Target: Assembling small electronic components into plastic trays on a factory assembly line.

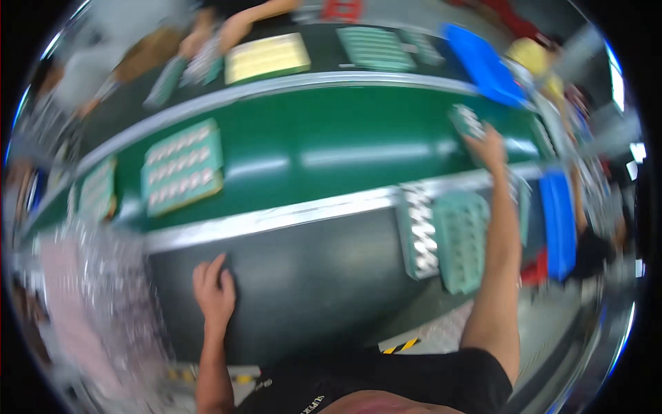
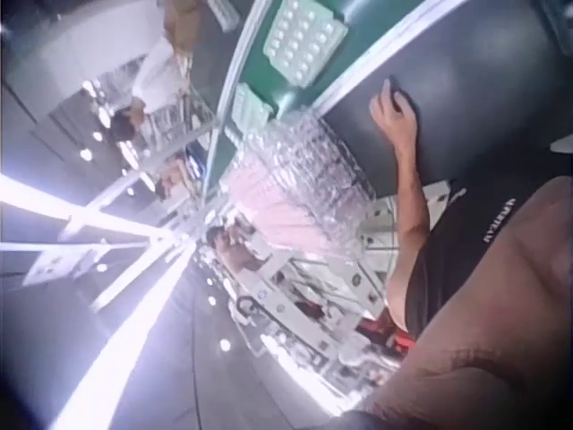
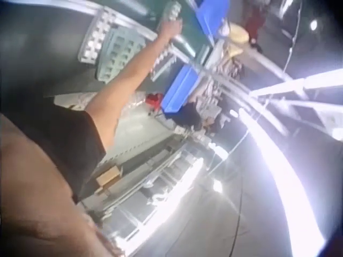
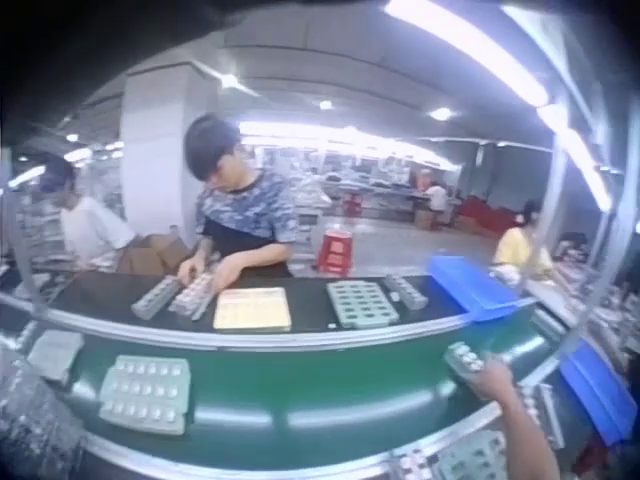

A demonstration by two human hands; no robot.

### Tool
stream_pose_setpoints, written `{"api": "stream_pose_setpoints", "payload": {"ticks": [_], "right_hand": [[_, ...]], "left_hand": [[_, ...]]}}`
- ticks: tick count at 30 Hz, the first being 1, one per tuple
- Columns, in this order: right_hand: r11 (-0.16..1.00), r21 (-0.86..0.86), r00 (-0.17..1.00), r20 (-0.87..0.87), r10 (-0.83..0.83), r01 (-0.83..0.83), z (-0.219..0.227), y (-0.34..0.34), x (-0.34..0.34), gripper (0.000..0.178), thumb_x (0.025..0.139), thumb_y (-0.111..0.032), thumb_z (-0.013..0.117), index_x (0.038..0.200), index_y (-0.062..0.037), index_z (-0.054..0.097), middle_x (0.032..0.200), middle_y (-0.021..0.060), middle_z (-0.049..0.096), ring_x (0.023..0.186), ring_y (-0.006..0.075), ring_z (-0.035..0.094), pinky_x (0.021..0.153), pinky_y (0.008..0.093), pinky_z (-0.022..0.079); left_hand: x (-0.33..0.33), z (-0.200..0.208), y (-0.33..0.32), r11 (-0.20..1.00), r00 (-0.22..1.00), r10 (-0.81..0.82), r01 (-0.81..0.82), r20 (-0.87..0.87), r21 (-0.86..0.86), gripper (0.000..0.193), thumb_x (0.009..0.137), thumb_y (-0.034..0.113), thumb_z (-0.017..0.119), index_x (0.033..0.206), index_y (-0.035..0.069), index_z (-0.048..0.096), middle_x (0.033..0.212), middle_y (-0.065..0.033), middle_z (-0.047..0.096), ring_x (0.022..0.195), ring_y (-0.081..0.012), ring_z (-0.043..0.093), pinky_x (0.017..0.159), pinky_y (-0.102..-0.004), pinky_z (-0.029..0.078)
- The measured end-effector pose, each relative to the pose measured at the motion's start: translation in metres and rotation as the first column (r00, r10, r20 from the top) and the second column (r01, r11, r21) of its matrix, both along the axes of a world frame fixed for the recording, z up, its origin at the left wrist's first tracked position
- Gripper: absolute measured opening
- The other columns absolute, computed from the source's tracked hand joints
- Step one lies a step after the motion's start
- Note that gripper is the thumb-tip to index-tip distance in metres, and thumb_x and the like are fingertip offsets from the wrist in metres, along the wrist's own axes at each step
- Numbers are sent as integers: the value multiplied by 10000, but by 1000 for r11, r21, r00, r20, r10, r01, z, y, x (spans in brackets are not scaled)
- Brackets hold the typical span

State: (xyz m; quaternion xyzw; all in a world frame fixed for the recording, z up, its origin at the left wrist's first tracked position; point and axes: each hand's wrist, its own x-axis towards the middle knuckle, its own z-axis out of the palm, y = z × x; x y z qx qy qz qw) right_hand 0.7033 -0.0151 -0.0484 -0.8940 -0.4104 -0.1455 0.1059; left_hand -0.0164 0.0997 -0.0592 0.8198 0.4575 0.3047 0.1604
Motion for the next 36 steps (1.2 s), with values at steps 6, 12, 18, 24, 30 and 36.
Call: {"api": "stream_pose_setpoints", "payload": {"ticks": [6,12,18,24,30,36], "right_hand": [[996,-78,935,-349,-70,45,-47,-34,188,844,793,-414,811,1396,84,495,1214,242,666,1051,313,669,926,402,525],[987,-154,885,-465,-28,-50,-49,12,159,455,803,-332,779,1054,29,660,918,128,702,839,241,656,786,391,510],[994,-109,954,-298,-17,-16,-14,18,90,465,805,-345,762,1045,42,670,938,198,707,880,308,683,829,414,512],[953,39,885,-362,293,-300,116,69,-111,393,814,-325,730,953,34,652,779,117,656,718,179,587,690,366,482],[844,143,655,-569,497,-517,132,83,-329,501,716,-326,781,1025,51,667,826,107,675,750,178,612,691,339,497],[819,-137,742,-525,418,-558,85,65,-476,568,695,-416,818,1004,35,666,952,226,689,852,396,674,765,464,526]], "left_hand": [[13,-1,12,1000,1000,8,-8,18,12,299,824,23,674,1117,68,716,942,-109,623,891,-307,599,794,-410,480],[5,3,12,999,999,33,-33,-23,7,296,834,28,669,1121,80,719,935,-79,617,865,-279,584,787,-393,466],[6,4,8,1000,1000,10,-11,27,21,299,845,36,656,1136,80,709,942,-76,614,873,-281,575,801,-392,464],[-3,-2,-1,999,995,-15,12,99,31,313,857,49,644,1163,83,695,943,-80,618,880,-293,570,808,-404,460],[12,2,2,964,885,69,59,461,-258,285,910,41,629,1189,53,684,850,-69,634,719,-173,608,708,-308,506],[40,3,9,871,748,-2,328,664,-366,252,945,44,580,1178,4,668,821,-45,663,664,-84,605,615,-258,514]]}}
